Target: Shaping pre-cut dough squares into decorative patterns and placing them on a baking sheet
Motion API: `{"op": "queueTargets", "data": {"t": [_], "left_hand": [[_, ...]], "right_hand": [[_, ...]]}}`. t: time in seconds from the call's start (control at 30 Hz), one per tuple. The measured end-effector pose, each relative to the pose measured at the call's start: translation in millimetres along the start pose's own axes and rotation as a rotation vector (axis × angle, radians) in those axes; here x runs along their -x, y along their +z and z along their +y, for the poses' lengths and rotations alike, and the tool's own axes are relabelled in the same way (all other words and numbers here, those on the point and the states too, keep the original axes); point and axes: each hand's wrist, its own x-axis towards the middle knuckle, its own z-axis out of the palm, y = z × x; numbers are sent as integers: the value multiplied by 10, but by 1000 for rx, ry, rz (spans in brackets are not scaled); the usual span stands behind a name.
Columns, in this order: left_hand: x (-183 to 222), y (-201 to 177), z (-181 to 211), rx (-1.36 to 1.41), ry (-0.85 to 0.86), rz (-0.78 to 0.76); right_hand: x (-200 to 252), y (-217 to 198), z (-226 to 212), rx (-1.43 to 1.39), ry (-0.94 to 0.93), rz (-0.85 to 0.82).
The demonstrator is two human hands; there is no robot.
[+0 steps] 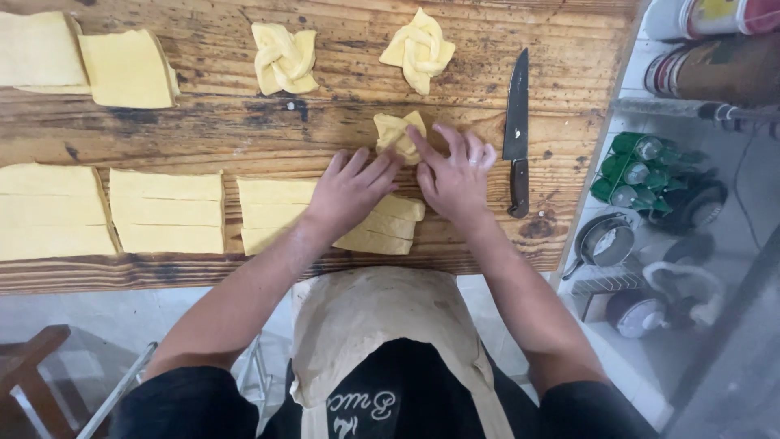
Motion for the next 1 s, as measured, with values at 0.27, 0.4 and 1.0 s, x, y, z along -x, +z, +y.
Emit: {"op": "queueTargets", "data": {"t": [0.27, 0.4, 1.0], "left_hand": [[-5, -37, -294, 628, -431, 134], [196, -198, -777, 578, -614, 303], [621, -1252, -2771, 101, -386, -465]], "right_hand": [[-291, -397, -337, -415, 370, -156], [-201, -9, -289, -676, 378, -117], [-900, -1228, -791, -718, 558, -154]]}}
